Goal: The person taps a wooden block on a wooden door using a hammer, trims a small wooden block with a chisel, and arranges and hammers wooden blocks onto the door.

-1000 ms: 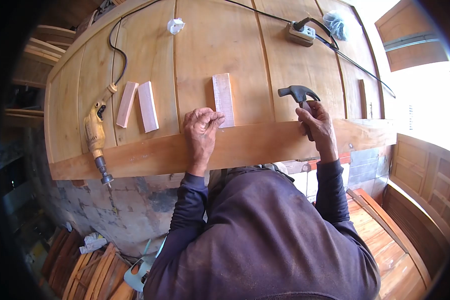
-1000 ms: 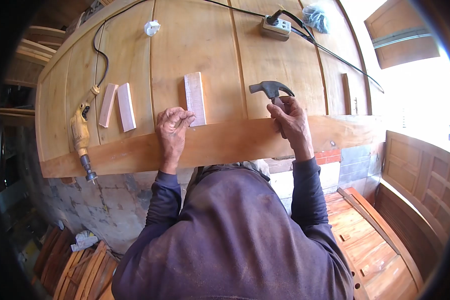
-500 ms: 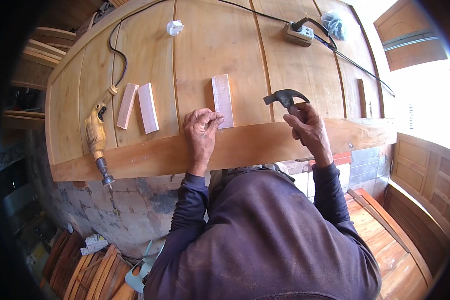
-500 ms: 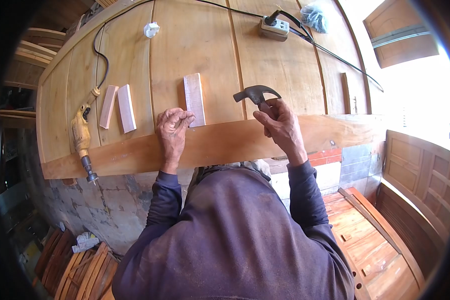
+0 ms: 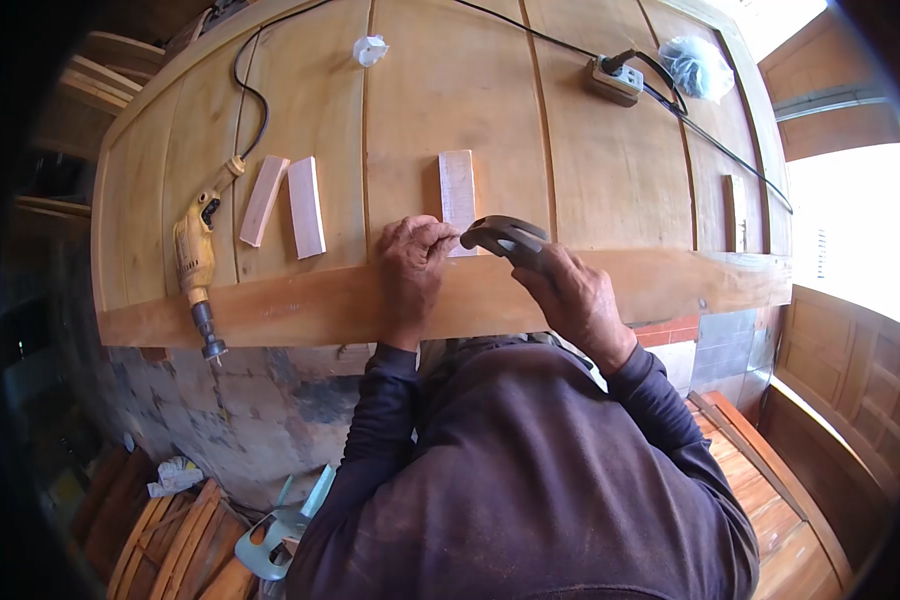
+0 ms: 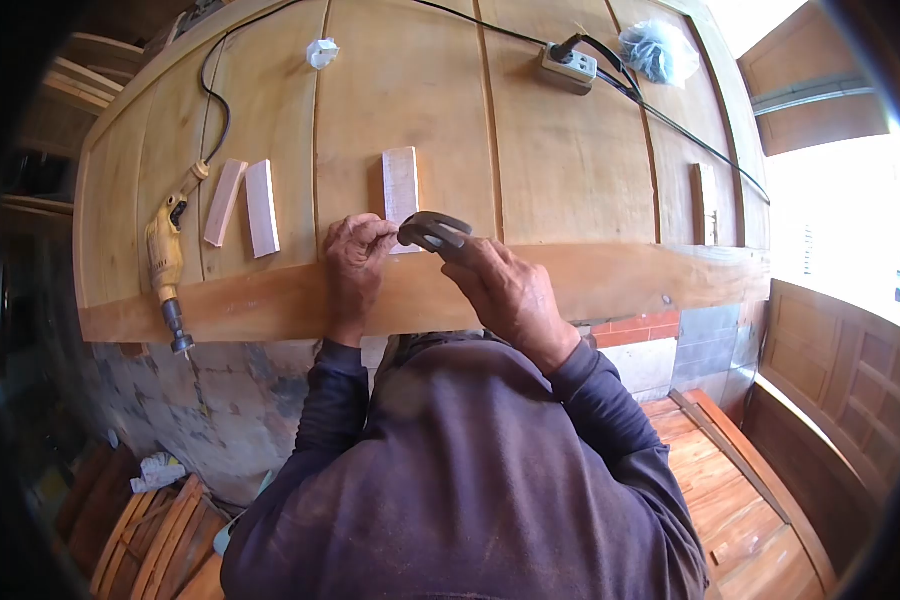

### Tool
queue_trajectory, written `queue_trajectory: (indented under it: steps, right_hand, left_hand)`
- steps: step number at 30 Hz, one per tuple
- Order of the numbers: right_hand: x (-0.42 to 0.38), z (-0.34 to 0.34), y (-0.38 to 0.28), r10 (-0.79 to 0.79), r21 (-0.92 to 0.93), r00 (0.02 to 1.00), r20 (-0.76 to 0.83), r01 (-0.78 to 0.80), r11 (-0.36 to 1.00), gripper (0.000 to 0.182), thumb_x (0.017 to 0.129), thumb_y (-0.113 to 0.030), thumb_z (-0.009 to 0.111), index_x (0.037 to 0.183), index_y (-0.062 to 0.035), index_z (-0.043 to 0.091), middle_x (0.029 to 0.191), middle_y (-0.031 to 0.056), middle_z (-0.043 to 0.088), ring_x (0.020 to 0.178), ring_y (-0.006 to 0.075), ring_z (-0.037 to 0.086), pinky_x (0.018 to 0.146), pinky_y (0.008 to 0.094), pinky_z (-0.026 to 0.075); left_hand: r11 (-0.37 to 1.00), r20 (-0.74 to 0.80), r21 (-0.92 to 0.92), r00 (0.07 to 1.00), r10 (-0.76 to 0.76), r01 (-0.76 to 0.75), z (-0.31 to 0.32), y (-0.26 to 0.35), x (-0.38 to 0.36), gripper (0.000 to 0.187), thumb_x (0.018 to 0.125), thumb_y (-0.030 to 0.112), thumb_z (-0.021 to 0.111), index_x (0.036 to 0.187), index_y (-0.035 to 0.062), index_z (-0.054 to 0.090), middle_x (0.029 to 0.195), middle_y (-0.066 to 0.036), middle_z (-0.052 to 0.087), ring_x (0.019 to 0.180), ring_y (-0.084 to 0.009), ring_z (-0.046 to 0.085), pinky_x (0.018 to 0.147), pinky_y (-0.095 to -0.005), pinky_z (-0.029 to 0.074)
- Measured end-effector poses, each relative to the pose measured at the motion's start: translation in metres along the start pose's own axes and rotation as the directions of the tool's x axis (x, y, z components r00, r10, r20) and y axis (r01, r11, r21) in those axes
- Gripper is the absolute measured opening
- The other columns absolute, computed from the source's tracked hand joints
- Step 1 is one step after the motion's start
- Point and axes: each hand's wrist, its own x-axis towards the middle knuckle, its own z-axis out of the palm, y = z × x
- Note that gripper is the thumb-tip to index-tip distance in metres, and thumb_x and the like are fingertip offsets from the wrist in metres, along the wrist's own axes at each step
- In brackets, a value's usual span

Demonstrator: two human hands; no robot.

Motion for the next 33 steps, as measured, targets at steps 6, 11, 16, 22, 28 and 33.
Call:
queue_trajectory:
  steps: [6, 11, 16, 22, 28, 33]
  right_hand:
    - [0.013, 0.004, -0.013, -0.086, -0.089, 0.996, 0.025, 0.088, 0.992, 0.030, 0.096, -0.019, 0.074, 0.122, -0.0084, 0.065, 0.095, 0.0101, 0.070, 0.073, 0.0303, 0.070, 0.059, 0.0406, 0.057]
    - [0.019, -0.001, -0.026, -0.198, -0.108, 0.975, -0.100, 0.187, 0.976, 0.026, 0.096, -0.018, 0.074, 0.119, -0.0084, 0.066, 0.094, 0.0076, 0.068, 0.069, 0.0267, 0.068, 0.058, 0.0394, 0.056]
    - [0.018, 0.004, -0.013, -0.240, -0.234, 0.969, 0.065, 0.248, 0.940, 0.029, 0.093, -0.016, 0.078, 0.118, -0.0075, 0.067, 0.096, 0.0082, 0.070, 0.070, 0.0252, 0.070, 0.059, 0.0373, 0.057]
    - [0.012, 0.006, -0.019, -0.257, -0.188, 0.963, -0.086, 0.238, 0.953, 0.025, 0.093, -0.015, 0.077, 0.116, -0.0103, 0.069, 0.097, 0.0057, 0.071, 0.073, 0.0231, 0.072, 0.060, 0.0356, 0.058]
    - [0.010, 0.013, -0.003, -0.192, -0.153, 0.979, -0.073, 0.179, 0.972, 0.021, 0.094, -0.015, 0.077, 0.113, -0.0079, 0.069, 0.091, 0.0095, 0.070, 0.071, 0.0281, 0.070, 0.060, 0.0387, 0.057]
    - [-0.013, 0.008, 0.000, 0.035, -0.043, 0.991, -0.127, -0.040, 0.998, 0.019, 0.095, -0.014, 0.076, 0.112, -0.0060, 0.071, 0.088, 0.0126, 0.069, 0.071, 0.0319, 0.069, 0.062, 0.0407, 0.055]
  left_hand:
    - [0.999, -0.019, 0.038, 1.000, -0.019, 0.020, 0.004, -0.007, -0.005, 0.014, 0.083, 0.009, 0.083, 0.095, 0.0083, 0.076, 0.098, -0.005, 0.072, 0.099, -0.0270, 0.065, 0.089, -0.0410, 0.052]
    - [0.997, -0.024, 0.084, 1.000, 0.000, 0.001, 0.002, -0.006, -0.005, 0.014, 0.083, 0.016, 0.084, 0.095, 0.0127, 0.078, 0.100, -0.002, 0.072, 0.101, -0.0267, 0.064, 0.093, -0.0405, 0.049]
    - [0.997, -0.039, 0.081, 0.999, 0.007, -0.004, 0.004, -0.008, -0.006, 0.014, 0.082, 0.015, 0.084, 0.095, 0.0133, 0.078, 0.100, -0.001, 0.071, 0.101, -0.0265, 0.064, 0.093, -0.0407, 0.049]
    - [0.993, -0.037, 0.116, 0.999, 0.004, 0.000, 0.004, -0.009, -0.006, 0.012, 0.083, 0.015, 0.083, 0.095, 0.0139, 0.078, 0.099, -0.002, 0.071, 0.100, -0.0265, 0.064, 0.093, -0.0414, 0.049]
    - [0.999, -0.025, 0.052, 1.000, -0.009, 0.010, 0.001, -0.005, -0.005, 0.014, 0.083, 0.011, 0.083, 0.096, 0.0108, 0.077, 0.099, -0.004, 0.072, 0.099, -0.0281, 0.064, 0.091, -0.0418, 0.050]
    - [0.996, 0.047, -0.056, 0.997, -0.064, 0.066, -0.001, -0.008, -0.001, 0.012, 0.085, 0.008, 0.080, 0.097, 0.0108, 0.080, 0.097, -0.005, 0.073, 0.096, -0.0261, 0.065, 0.088, -0.0393, 0.052]
